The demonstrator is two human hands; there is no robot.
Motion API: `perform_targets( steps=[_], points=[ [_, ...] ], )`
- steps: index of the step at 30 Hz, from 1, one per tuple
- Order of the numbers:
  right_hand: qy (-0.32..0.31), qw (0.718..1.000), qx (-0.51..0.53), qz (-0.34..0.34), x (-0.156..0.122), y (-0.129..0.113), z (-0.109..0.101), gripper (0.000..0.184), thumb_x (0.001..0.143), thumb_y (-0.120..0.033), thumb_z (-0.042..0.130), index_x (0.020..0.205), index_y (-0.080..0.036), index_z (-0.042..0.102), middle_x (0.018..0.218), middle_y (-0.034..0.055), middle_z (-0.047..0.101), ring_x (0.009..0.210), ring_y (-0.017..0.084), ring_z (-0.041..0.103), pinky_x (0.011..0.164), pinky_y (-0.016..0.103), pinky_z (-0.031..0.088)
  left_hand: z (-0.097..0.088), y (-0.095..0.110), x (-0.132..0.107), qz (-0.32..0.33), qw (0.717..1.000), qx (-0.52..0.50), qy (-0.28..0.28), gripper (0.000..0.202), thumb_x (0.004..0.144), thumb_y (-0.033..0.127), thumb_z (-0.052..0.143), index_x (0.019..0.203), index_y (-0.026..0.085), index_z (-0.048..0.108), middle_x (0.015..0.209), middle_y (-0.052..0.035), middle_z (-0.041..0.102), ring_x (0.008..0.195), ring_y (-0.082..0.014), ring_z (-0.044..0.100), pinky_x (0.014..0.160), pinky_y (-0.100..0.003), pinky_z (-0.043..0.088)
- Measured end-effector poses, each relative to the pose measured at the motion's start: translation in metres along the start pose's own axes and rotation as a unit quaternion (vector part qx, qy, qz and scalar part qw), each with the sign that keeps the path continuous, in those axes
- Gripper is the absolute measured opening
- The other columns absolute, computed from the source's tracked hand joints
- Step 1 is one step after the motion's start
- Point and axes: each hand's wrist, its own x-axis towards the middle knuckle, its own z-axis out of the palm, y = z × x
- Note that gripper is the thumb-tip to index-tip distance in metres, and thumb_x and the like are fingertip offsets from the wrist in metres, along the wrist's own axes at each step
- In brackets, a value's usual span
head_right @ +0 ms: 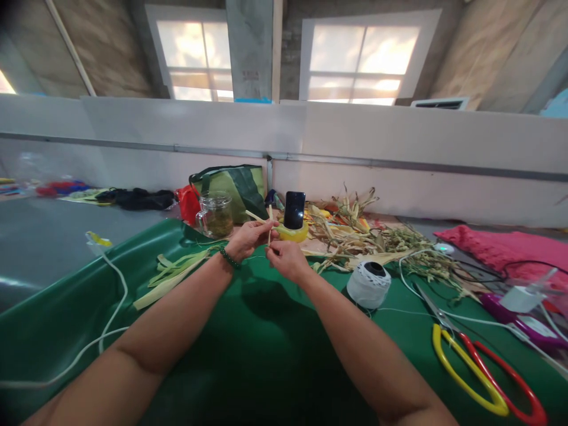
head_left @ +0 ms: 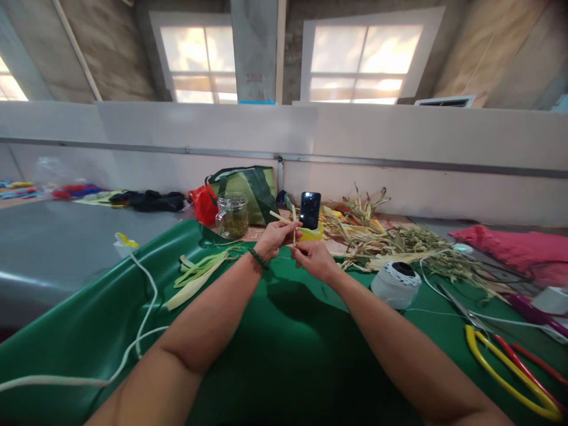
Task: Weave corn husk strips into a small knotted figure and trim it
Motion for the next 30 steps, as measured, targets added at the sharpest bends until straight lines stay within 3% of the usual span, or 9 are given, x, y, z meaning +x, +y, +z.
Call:
perform_targets(
  steps=[5, 11, 14, 16, 18, 21, 23, 26, 30],
  points=[
    [-0.017, 1.000, -0.008, 0.016, 0.003, 0.007, -0.001, 0.029, 0.083, -0.024, 0.048, 0.054, -0.019, 0.053, 0.048, -0.0025, 0.056, 0.042, 0.010, 0.046, 0.047, 0.024, 0.033, -0.004, 0.004, 0.001, -0.014, 0.999, 0.021, -0.021, 0.028, 0.082, 0.036, 0.067, 0.082, 0.008, 0.070, 0.056, -0.0040, 0.065, 0.052, -0.0090, 0.060, 0.056, -0.019, 0.048],
    [-0.007, 0.996, -0.080, -0.034, -0.002, -0.003, 0.002, 0.027, 0.083, -0.021, 0.049, 0.056, -0.019, 0.054, 0.052, -0.0008, 0.056, 0.050, 0.011, 0.049, 0.053, 0.024, 0.032, -0.008, 0.000, 0.005, 0.035, 0.998, 0.058, -0.003, 0.032, 0.072, 0.040, 0.076, 0.071, 0.009, 0.069, 0.055, -0.0031, 0.064, 0.054, -0.0095, 0.061, 0.056, -0.019, 0.045],
    [-0.013, 0.990, -0.133, -0.035, -0.003, -0.006, -0.009, 0.032, 0.086, -0.027, 0.047, 0.057, -0.018, 0.056, 0.052, -0.0004, 0.055, 0.051, 0.011, 0.048, 0.053, 0.024, 0.030, -0.008, 0.002, 0.005, 0.040, 0.995, 0.089, 0.005, 0.037, 0.074, 0.045, 0.072, 0.073, 0.009, 0.069, 0.053, -0.0025, 0.062, 0.050, -0.0080, 0.057, 0.052, -0.018, 0.041],
    [0.023, 0.984, -0.174, -0.026, -0.001, -0.004, -0.022, 0.042, 0.090, -0.037, 0.046, 0.053, -0.019, 0.055, 0.051, -0.0001, 0.054, 0.050, 0.012, 0.047, 0.052, 0.025, 0.027, -0.008, 0.004, 0.004, 0.030, 0.994, 0.108, -0.009, 0.044, 0.074, 0.052, 0.070, 0.076, 0.008, 0.070, 0.055, -0.0037, 0.063, 0.049, -0.0082, 0.056, 0.052, -0.019, 0.041],
    [0.100, 0.974, -0.203, -0.009, 0.000, -0.001, -0.035, 0.048, 0.091, -0.048, 0.044, 0.054, -0.019, 0.056, 0.051, 0.0007, 0.054, 0.051, 0.013, 0.047, 0.052, 0.025, 0.027, -0.007, 0.005, 0.002, 0.032, 0.991, 0.128, -0.037, 0.047, 0.069, 0.054, 0.073, 0.077, 0.008, 0.070, 0.059, -0.0043, 0.064, 0.053, -0.0093, 0.057, 0.055, -0.021, 0.043],
    [0.165, 0.963, -0.213, -0.027, 0.002, 0.002, -0.045, 0.041, 0.089, -0.054, 0.049, 0.073, -0.020, 0.065, 0.069, 0.0042, 0.064, 0.063, 0.016, 0.054, 0.057, 0.026, 0.033, -0.007, 0.003, 0.001, 0.069, 0.981, 0.159, -0.092, 0.043, 0.059, 0.045, 0.082, 0.081, 0.009, 0.070, 0.062, -0.0023, 0.065, 0.058, -0.0097, 0.058, 0.059, -0.021, 0.045],
    [0.130, 0.963, -0.231, -0.046, 0.002, 0.002, -0.046, 0.036, 0.088, -0.053, 0.052, 0.081, -0.021, 0.067, 0.079, 0.0051, 0.067, 0.070, 0.017, 0.057, 0.060, 0.026, 0.035, -0.007, 0.002, 0.002, 0.095, 0.973, 0.178, -0.115, 0.040, 0.059, 0.042, 0.082, 0.079, 0.010, 0.069, 0.062, -0.0016, 0.064, 0.056, -0.0089, 0.056, 0.058, -0.021, 0.044],
    [0.045, 0.963, -0.261, -0.051, 0.003, 0.001, -0.043, 0.035, 0.092, -0.047, 0.049, 0.076, -0.021, 0.066, 0.074, 0.0031, 0.066, 0.068, 0.016, 0.056, 0.060, 0.025, 0.033, -0.006, 0.002, 0.002, 0.111, 0.962, 0.219, -0.121, 0.037, 0.064, 0.044, 0.078, 0.068, 0.009, 0.066, 0.054, -0.0005, 0.060, 0.048, -0.0072, 0.050, 0.049, -0.019, 0.040],
    [0.023, 0.975, -0.216, -0.048, 0.005, 0.002, -0.039, 0.030, 0.089, -0.044, 0.055, 0.076, -0.020, 0.064, 0.073, 0.0021, 0.064, 0.066, 0.014, 0.053, 0.059, 0.024, 0.033, -0.005, 0.002, 0.001, 0.129, 0.950, 0.255, -0.126, 0.035, 0.068, 0.044, 0.074, 0.063, 0.010, 0.063, 0.048, 0.0010, 0.054, 0.043, -0.0061, 0.045, 0.045, -0.019, 0.035]
  ],
)
